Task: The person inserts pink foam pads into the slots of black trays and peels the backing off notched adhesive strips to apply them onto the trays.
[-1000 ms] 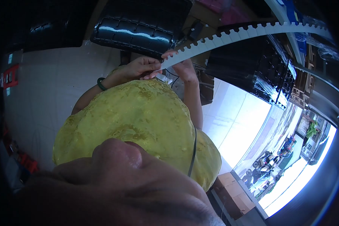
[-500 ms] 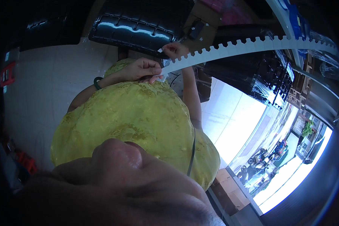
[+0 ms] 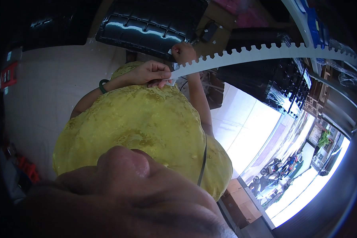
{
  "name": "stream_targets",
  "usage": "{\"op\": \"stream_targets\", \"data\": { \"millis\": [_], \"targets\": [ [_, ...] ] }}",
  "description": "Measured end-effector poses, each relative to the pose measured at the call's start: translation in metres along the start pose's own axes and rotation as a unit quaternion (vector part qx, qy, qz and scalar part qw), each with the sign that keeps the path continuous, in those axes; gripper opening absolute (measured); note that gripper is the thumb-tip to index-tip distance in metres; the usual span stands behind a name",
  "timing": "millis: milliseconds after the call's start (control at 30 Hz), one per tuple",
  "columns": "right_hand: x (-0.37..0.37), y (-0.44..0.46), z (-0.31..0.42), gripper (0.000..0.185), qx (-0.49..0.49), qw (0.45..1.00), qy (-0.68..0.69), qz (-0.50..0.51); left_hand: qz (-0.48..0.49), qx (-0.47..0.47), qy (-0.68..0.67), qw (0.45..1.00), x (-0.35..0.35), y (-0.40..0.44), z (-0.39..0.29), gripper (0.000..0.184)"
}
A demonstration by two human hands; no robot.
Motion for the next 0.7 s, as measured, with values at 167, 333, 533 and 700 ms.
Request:
{"op": "stream_targets", "data": {
  "millis": [167, 333, 533, 700],
  "targets": [
    [0.004, -0.006, 0.003, 0.011, -0.018, 0.994, 0.100, 0.042, 0.002, 0.001, -0.003, 1.000, -0.001, -0.002, 0.000, 0.027],
    [0.027, -0.042, -0.040, 0.012, -0.149, 0.964, 0.220, -0.030, -0.024, 0.002, -0.002, 1.000, -0.004, -0.006, 0.002, 0.027],
    [0.063, -0.116, -0.100, 0.023, -0.201, 0.977, -0.066, -0.001, -0.054, -0.030, -0.083, 0.995, 0.001, -0.016, 0.013, 0.026],
    [0.062, -0.094, -0.003, 0.019, -0.198, 0.898, 0.390, 0.051, -0.052, -0.044, -0.187, 0.980, 0.000, -0.026, 0.029, 0.024]
  ]
}}
Point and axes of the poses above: each hand's wrist, its own y-axis towards the middle knuckle, its own x-axis out of the back of the hand, z = x × y, the point moved 8 cm from there along y, towards the middle knuckle, and after that the axes turned 5 degrees about -x, right-handed, at the moved point
